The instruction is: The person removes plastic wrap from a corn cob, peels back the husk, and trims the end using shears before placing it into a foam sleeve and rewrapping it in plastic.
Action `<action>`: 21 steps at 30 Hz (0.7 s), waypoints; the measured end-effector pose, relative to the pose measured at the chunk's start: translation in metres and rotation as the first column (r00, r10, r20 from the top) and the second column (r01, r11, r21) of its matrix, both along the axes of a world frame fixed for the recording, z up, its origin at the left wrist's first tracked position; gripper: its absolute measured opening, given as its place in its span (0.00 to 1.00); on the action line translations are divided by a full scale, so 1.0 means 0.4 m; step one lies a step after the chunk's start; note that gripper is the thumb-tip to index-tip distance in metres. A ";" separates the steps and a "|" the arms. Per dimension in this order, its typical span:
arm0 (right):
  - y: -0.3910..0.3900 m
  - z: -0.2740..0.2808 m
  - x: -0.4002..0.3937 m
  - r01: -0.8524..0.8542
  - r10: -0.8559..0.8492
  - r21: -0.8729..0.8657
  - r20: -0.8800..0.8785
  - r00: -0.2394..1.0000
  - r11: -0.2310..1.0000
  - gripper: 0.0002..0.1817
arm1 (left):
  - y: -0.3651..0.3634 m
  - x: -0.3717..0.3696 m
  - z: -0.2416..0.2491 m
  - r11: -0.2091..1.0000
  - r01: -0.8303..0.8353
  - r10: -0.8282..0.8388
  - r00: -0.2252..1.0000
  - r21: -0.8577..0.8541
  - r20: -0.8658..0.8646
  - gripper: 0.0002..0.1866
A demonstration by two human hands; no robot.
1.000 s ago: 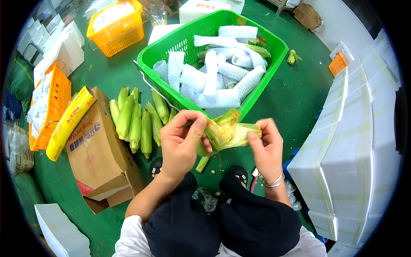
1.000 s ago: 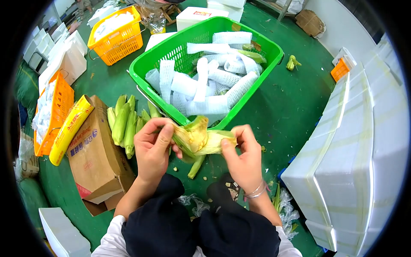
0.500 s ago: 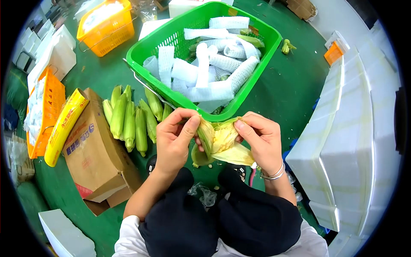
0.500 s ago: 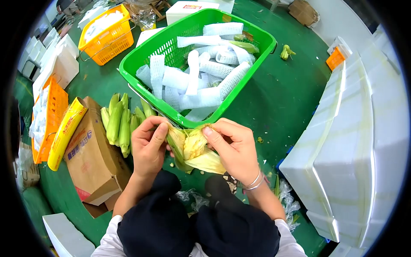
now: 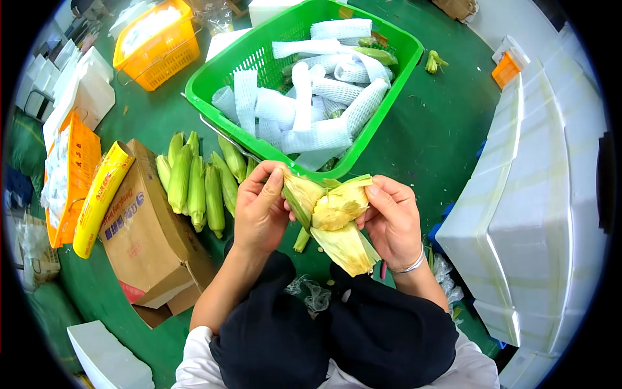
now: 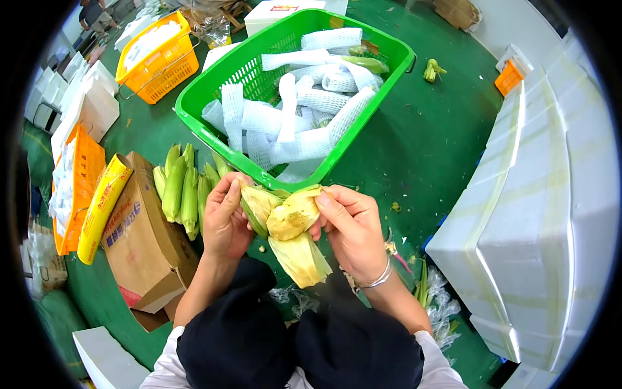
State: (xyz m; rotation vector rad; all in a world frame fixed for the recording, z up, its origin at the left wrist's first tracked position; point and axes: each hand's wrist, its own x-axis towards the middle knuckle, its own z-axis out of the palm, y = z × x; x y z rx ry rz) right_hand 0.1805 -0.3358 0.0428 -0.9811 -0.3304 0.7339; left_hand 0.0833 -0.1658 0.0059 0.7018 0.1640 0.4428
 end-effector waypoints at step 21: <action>0.026 -0.005 -0.031 0.257 -0.255 0.010 0.162 0.953 0.966 0.11 | -0.067 0.003 0.103 0.642 -0.243 0.408 0.912 0.727 -0.055 0.04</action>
